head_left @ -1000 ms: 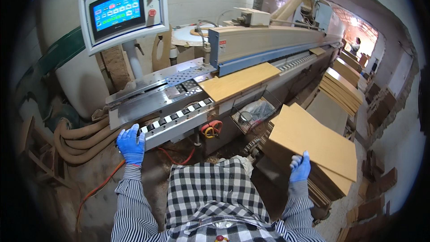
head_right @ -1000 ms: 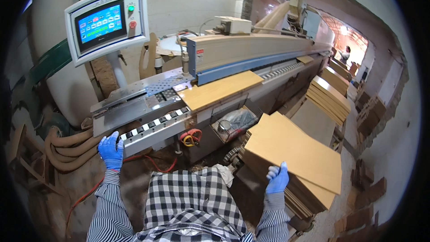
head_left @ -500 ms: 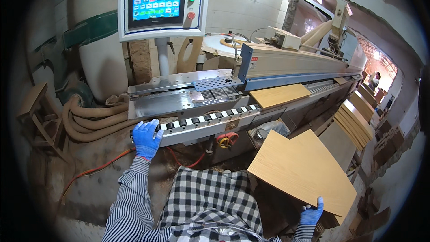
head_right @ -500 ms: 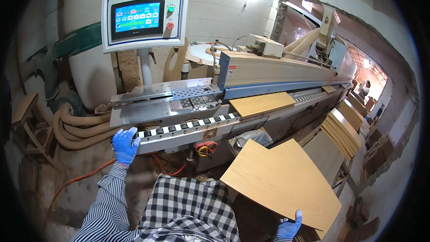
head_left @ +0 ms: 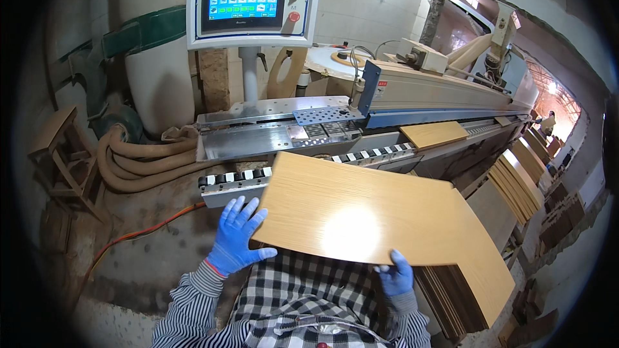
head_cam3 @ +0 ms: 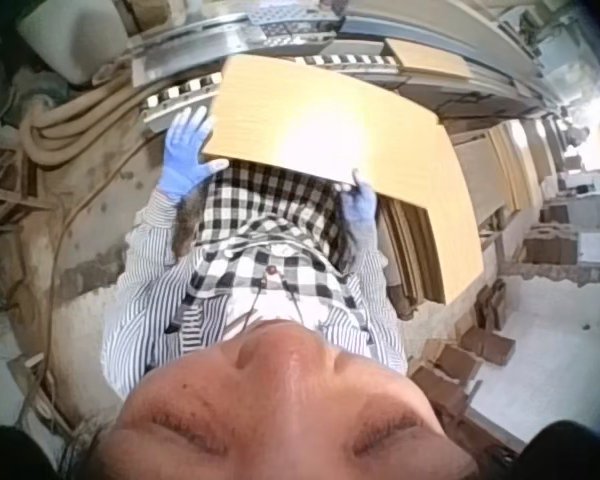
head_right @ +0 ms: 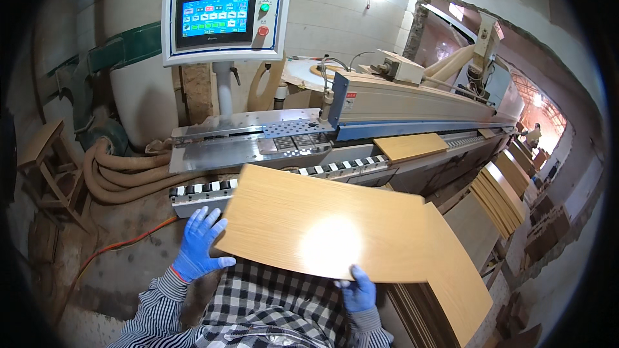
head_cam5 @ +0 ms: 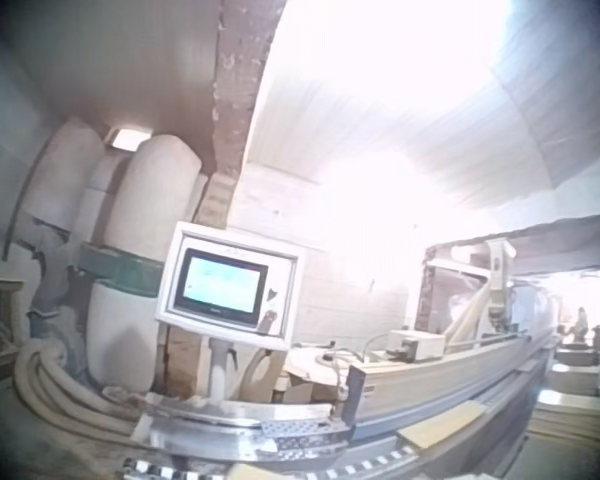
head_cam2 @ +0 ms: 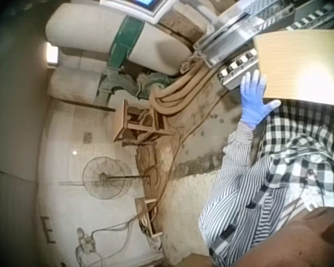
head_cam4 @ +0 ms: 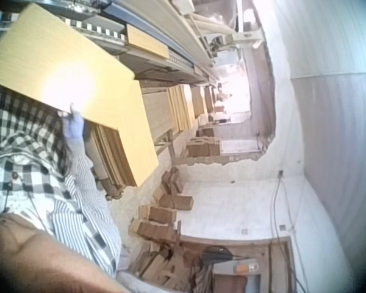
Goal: The person repeatedly places rectangular wooden boards onto a CNC machine's conveyor belt, allowing the machine to process them, and then removes the finished boards. The person wears blue gloves and a checkered apron while performing this repetitive task in a workshop setting.
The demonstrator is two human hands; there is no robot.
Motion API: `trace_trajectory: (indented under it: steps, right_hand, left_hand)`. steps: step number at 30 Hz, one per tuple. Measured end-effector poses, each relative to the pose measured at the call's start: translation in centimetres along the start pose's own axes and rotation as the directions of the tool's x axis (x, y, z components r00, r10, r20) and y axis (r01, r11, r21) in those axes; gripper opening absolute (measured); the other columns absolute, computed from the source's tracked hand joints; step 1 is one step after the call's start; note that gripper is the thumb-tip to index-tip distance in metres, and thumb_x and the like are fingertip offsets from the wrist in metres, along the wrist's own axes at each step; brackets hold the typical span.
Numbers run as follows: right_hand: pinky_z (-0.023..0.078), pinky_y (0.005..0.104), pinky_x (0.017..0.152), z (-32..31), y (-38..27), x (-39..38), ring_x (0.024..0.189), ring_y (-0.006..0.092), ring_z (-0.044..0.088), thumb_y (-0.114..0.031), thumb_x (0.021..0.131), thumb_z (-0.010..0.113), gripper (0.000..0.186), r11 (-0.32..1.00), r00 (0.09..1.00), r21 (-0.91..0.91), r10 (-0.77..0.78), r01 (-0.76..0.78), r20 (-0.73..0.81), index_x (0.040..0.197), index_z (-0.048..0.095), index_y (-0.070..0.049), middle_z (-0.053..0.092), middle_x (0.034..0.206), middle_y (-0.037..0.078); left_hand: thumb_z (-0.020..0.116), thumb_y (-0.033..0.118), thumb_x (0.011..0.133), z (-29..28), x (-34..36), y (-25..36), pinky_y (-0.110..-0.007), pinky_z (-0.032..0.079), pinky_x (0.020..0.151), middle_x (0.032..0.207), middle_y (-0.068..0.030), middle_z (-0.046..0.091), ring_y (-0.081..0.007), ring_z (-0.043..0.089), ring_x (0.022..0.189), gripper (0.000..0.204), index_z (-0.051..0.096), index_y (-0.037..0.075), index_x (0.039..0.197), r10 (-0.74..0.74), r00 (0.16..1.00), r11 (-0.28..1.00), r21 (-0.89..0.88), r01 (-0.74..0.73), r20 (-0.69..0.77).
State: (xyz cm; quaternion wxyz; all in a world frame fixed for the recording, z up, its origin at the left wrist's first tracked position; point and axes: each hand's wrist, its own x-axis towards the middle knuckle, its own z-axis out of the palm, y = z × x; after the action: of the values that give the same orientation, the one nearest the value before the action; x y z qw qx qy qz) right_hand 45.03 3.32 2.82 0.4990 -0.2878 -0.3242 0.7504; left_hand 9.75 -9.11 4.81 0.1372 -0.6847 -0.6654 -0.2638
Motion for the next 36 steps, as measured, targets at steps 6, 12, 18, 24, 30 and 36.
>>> trace_trajectory:
  steps: [6, 12, 18, 24, 30, 36]
  right_hand:
    - [0.055, 0.0287, 0.065, 6.0, 5.5, 7.3, 0.065, 0.0113, 0.059, -0.019, 0.093, 0.061, 0.017, 0.973, 0.961, -0.078, 0.228, -0.218, 0.156, 0.103, 0.059, -0.005, 0.062, 0.081, 0.002]
    - [0.057, 0.0412, 0.084, 10.3, 9.6, 13.3, 0.09, 0.0256, 0.065, -0.024, 0.095, 0.06, 0.024, 0.877, 0.856, 0.161, 0.377, -0.453, 0.354, 0.111, 0.056, -0.007, 0.064, 0.103, 0.011]
    - [0.049, 0.0414, 0.096, 8.6, 7.0, 10.8, 0.105, 0.0267, 0.061, -0.022, 0.094, 0.06, 0.053, 0.944, 0.874, 0.067, 0.272, -0.324, 0.403, 0.139, 0.041, -0.002, 0.056, 0.126, 0.016]
    - [0.052, 0.034, 0.087, 0.8, 6.2, 3.5, 0.095, 0.0203, 0.065, -0.024, 0.095, 0.056, 0.04, 0.668, 0.96, -0.744, 0.212, -0.006, 0.183, 0.127, 0.056, 0.001, 0.067, 0.107, 0.012]
    - [0.052, 0.0381, 0.076, -4.4, 10.4, -0.3, 0.084, 0.032, 0.065, -0.014, 0.087, 0.062, 0.025, 0.007, 0.803, -0.815, -0.179, 0.579, 0.569, 0.11, 0.067, -0.006, 0.068, 0.092, 0.016]
    - [0.051, 0.0415, 0.078, -4.1, 10.3, 0.3, 0.085, 0.0328, 0.065, -0.018, 0.088, 0.06, 0.026, 0.055, 0.816, -0.822, -0.167, 0.567, 0.553, 0.109, 0.067, -0.005, 0.068, 0.092, 0.017]
  left_hand:
    - [0.068, 0.056, 0.077, -1.7, -4.5, -4.3, -0.052, 0.027, 0.11, 0.132, -0.0188, 0.051, -0.0383, 0.04, 0.13, 0.07, 0.057, 0.005, 0.122, -0.161, 0.981, 0.982, 0.078, 0.169, -0.106]
    - [0.076, 0.042, 0.075, -2.2, -4.7, -8.7, -0.048, 0.032, 0.109, 0.131, -0.019, 0.054, -0.0377, 0.042, 0.129, 0.061, 0.059, 0.002, 0.118, -0.33, 0.917, 0.932, 0.08, 0.355, -0.223]
    - [0.077, 0.034, 0.076, -0.6, -1.7, -12.4, -0.046, 0.033, 0.109, 0.136, -0.018, 0.051, -0.0361, 0.04, 0.132, 0.059, 0.058, 0.002, 0.121, -0.428, 0.874, 0.887, 0.077, 0.455, -0.229]
    - [0.076, 0.036, 0.077, -0.2, 0.7, -12.9, -0.045, 0.028, 0.112, 0.138, -0.0177, 0.049, -0.0348, 0.037, 0.135, 0.06, 0.058, 0.003, 0.124, -0.504, 0.843, 0.846, 0.087, 0.525, -0.187]
    - [0.075, 0.037, 0.078, 0.2, 0.2, -12.7, -0.044, 0.027, 0.112, 0.139, -0.0171, 0.048, -0.0341, 0.036, 0.135, 0.06, 0.057, 0.005, 0.126, -0.485, 0.841, 0.818, 0.215, 0.534, -0.24]
    - [0.071, 0.036, 0.082, 0.2, -2.2, -14.1, -0.046, 0.024, 0.113, 0.141, -0.0154, 0.048, -0.034, 0.035, 0.136, 0.058, 0.055, 0.008, 0.13, -0.595, 0.767, 0.796, -0.048, 0.603, -0.238]
